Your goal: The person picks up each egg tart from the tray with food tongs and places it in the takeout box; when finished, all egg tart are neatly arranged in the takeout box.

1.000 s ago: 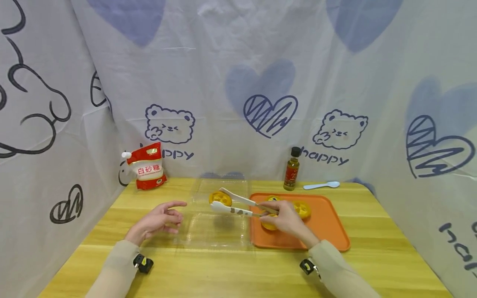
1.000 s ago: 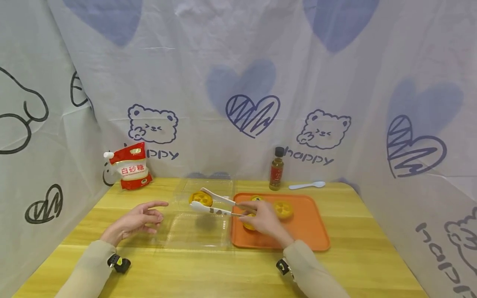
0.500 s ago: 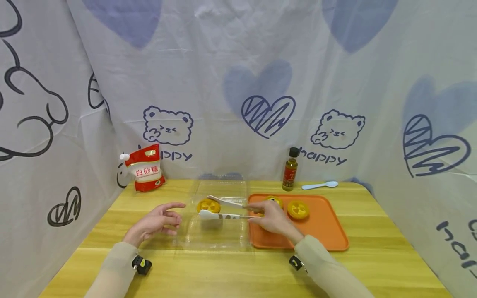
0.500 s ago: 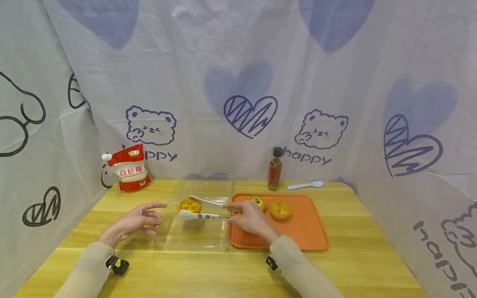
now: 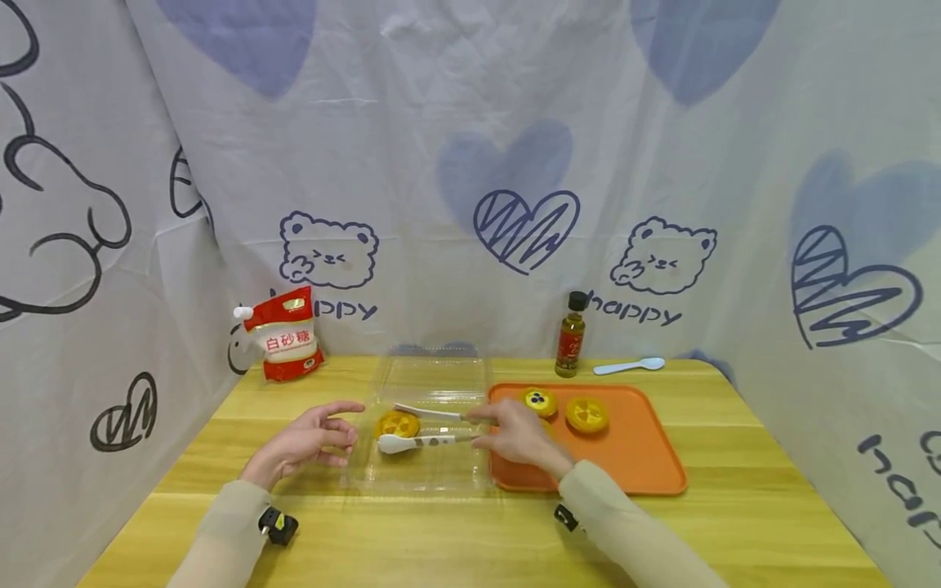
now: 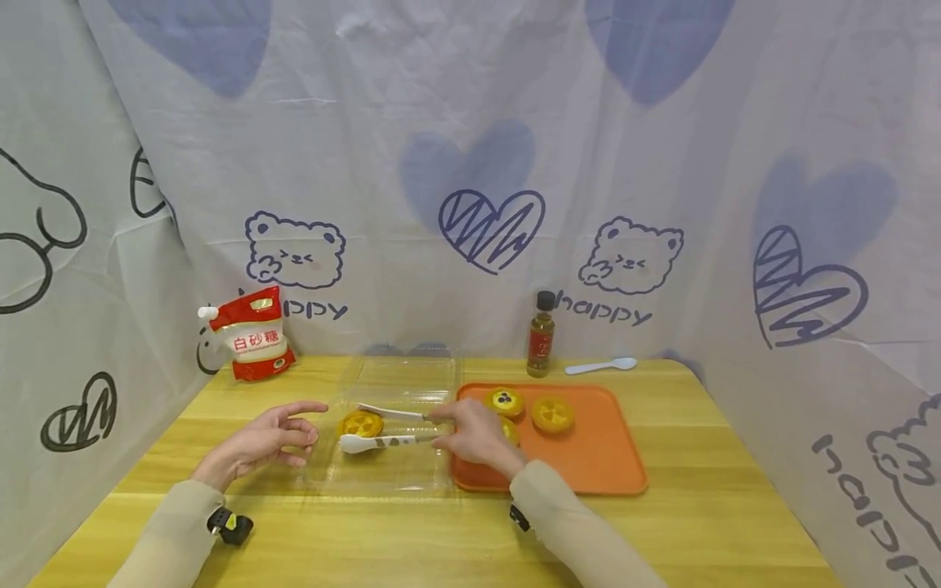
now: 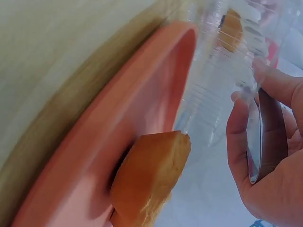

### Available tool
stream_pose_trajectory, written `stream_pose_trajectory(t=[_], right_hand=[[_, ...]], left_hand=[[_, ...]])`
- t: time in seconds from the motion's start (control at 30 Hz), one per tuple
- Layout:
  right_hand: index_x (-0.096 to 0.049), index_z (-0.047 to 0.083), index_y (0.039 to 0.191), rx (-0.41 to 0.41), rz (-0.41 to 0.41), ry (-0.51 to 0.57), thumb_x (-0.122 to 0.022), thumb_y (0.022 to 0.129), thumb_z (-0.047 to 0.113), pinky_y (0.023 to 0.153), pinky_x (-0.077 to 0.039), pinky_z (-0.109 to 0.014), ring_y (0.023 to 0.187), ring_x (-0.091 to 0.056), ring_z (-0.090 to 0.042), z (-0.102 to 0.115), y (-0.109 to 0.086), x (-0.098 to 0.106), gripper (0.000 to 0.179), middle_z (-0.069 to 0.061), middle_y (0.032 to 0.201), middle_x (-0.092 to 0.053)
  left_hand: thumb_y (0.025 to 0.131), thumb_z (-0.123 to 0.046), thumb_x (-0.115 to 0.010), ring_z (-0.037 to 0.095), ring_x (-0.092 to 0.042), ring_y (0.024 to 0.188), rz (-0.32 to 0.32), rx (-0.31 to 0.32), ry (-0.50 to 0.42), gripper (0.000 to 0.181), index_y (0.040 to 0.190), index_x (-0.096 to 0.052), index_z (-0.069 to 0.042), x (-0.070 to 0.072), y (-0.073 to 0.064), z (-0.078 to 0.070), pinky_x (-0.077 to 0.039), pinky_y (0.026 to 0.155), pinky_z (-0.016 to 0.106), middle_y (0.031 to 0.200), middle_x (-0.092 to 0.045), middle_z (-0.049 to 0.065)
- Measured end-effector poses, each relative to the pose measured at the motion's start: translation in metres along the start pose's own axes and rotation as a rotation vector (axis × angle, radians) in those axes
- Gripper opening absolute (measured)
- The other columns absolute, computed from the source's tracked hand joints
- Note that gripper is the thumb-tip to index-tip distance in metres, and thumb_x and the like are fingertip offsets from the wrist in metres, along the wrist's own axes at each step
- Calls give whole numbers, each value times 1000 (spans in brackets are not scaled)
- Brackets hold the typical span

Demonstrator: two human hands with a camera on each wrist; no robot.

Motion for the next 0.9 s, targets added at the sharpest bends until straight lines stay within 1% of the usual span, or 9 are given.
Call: stream_pose_trajectory(t=[0.03, 0.1, 0.17, 0.27, 0.37, 0.53, 0.63, 0.7, 0.9], right_hand=[[-71, 21, 121, 11, -6, -23, -79, 83, 24, 67, -45, -24, 74, -53, -9, 1, 1, -1, 39, 2, 113, -72], [-72, 22, 120, 26, -13, -56, -80, 82, 25, 63, -40, -24, 71, -48, -10, 2, 2, -3, 40, 1, 108, -73], [-71, 23, 121, 28, -15, -77, -80, 81, 26, 64, -37, -24, 75, -47, -10, 3, 3, -5, 41, 1, 106, -72], [-71, 24, 122, 16, -3, -73, -80, 81, 26, 67, -38, -25, 80, -46, -10, 3, 5, -6, 42, 0, 107, -70], [-70, 24, 123, 16, 10, -73, -80, 82, 27, 69, -38, -26, 82, -46, -11, 4, 7, -7, 43, 0, 104, -69], [-70, 24, 123, 8, 9, -108, -80, 81, 29, 68, -34, -24, 79, -43, -10, 3, 11, -9, 43, 5, 88, -64], [-70, 25, 123, -1, 10, -131, -80, 80, 30, 67, -33, -23, 78, -42, -10, 3, 12, -10, 44, 7, 82, -60], [-69, 25, 124, -3, 12, -140, -80, 80, 30, 66, -32, -23, 78, -42, -11, 4, 13, -10, 45, 5, 82, -60], [-69, 23, 125, 0, 11, -110, -82, 78, 27, 67, -32, -25, 80, -42, -13, 5, 13, -8, 49, -3, 92, -65]], left_hand=[[95, -3, -60, 17, -63, 82, 1, 0, 1, 66, 150, -24, 1, 0, 0, 0, -61, 71, 33, 100, -62, 9], [95, -4, -60, 17, -63, 82, 3, 2, 3, 66, 150, -25, 0, -1, -1, 0, -61, 71, 33, 99, -61, 8], [95, -4, -60, 17, -63, 82, 4, 1, 5, 65, 150, -25, 0, -1, -1, 0, -61, 71, 33, 99, -61, 8], [95, -3, -59, 17, -63, 82, 7, -3, 5, 65, 150, -25, 1, -1, -1, -1, -61, 71, 33, 99, -62, 8], [95, -3, -59, 17, -63, 82, 8, 0, 6, 64, 150, -25, 1, -1, -1, -1, -61, 71, 33, 99, -62, 8], [95, -3, -60, 17, -63, 81, 9, 2, 9, 65, 150, -26, 1, -1, 0, -1, -61, 71, 33, 99, -61, 9], [95, -4, -60, 16, -63, 81, 7, 2, 11, 65, 150, -26, 1, 0, 0, -1, -61, 71, 33, 99, -61, 9], [95, -4, -60, 16, -63, 81, 5, 2, 12, 66, 150, -26, 1, 0, 0, -1, -61, 71, 33, 99, -61, 9], [95, -3, -60, 16, -63, 81, 3, 1, 14, 66, 150, -24, 1, 1, 0, -1, -61, 71, 33, 99, -61, 9]])
Point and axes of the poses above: each hand's wrist, its own y-axis towards the middle knuckle, its own x-axis out of the back of the hand, z = x × y, the point moved 9 cm from there along y, towards the middle knuckle
